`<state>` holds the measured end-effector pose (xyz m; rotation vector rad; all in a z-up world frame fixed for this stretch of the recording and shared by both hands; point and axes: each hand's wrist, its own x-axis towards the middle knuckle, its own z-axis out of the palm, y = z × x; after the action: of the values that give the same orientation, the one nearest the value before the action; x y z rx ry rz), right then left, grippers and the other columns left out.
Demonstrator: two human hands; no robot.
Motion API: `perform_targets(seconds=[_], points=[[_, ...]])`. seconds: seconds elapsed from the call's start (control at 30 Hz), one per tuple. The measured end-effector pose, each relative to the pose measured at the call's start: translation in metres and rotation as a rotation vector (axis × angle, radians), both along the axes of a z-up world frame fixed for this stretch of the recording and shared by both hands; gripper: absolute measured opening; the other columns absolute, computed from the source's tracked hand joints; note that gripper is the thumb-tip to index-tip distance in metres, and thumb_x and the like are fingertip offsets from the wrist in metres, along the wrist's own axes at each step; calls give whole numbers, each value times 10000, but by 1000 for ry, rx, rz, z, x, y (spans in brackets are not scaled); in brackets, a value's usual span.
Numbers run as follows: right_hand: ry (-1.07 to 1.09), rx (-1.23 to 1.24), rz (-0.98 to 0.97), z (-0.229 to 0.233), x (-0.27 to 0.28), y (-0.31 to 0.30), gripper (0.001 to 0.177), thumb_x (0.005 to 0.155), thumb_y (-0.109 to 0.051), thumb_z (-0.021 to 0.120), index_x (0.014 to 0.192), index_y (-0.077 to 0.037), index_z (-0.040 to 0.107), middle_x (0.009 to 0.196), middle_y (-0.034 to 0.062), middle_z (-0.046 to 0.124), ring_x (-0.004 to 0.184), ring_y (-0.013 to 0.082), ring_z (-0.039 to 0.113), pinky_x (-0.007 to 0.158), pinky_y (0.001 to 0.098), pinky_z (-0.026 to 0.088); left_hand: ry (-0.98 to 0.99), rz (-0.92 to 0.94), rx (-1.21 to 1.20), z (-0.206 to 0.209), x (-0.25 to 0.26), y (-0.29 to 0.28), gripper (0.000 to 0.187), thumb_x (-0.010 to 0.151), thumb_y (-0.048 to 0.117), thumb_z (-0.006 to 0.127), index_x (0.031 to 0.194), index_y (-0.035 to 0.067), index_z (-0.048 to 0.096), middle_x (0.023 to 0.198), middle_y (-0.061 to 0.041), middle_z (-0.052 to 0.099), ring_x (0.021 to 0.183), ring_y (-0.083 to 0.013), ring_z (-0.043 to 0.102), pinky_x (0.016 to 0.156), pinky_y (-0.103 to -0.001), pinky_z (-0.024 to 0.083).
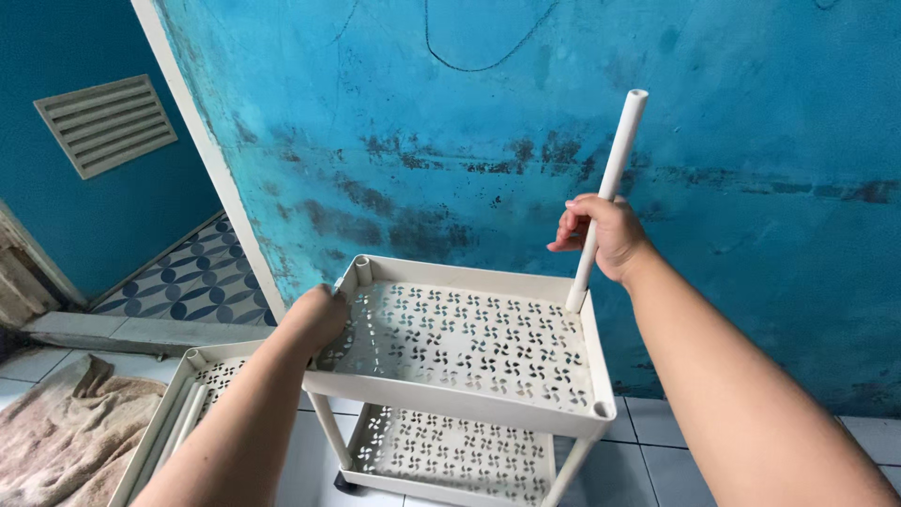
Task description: The person assembles a two-tier plastic storage cart by inserting white vertical poles into the corner holes of perforated trays and stacking the trays to form a stable structure.
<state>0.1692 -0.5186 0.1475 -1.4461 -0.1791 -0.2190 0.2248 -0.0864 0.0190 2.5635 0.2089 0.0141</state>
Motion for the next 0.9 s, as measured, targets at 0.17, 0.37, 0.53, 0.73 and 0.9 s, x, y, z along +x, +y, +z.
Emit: perform_targets(seconds=[0.17, 0.37, 0.53, 0.73, 0.9], points=[[49, -8, 94, 4, 10, 1, 463, 926, -265, 601, 545, -139, 370, 483, 29, 386, 417, 153, 401, 477, 343, 411, 11, 101, -57, 12, -17, -13, 512, 1019, 380, 504, 1368, 7, 533, 1314, -308, 619, 1257, -470, 581, 1067, -505, 449], [-13, 91, -65, -10, 16, 1, 484, 935, -239, 619, 567, -167, 313, 471, -8, 285, 370, 117, 274, 387, 322, 231, 6, 95, -29, 21, -24, -16, 526, 1022, 376, 500, 1399, 8, 514, 1318, -322, 617, 1264, -476, 580, 1075, -507, 451], [-51, 175, -264, -14, 12, 7, 483, 942, -233, 638, 586, -168, 319, 478, -10, 285, 370, 113, 279, 377, 322, 215, 2, 106, -55, 26, -30, -18, 564, 1014, 368, 513, 1448, 11, 459, 1320, -321, 616, 1261, -473, 582, 1071, -502, 453], [-82, 0, -780, -26, 28, 21, 372, 944, -243, 662, 630, -127, 500, 551, 16, 492, 442, 153, 470, 451, 372, 369, 8, 113, -68, 33, -36, -22, 599, 1016, 358, 509, 1486, 3, 400, 1321, -324, 611, 1257, -465, 588, 1062, -500, 456], [-91, -279, -927, -35, 43, 14, 388, 963, -278, 694, 704, -2, 613, 654, 140, 629, 587, 236, 592, 607, 412, 453, -8, 95, -71, 25, -32, -16, 546, 1023, 337, 493, 1453, 5, 441, 1305, -317, 623, 1252, -465, 589, 1056, -501, 458]])
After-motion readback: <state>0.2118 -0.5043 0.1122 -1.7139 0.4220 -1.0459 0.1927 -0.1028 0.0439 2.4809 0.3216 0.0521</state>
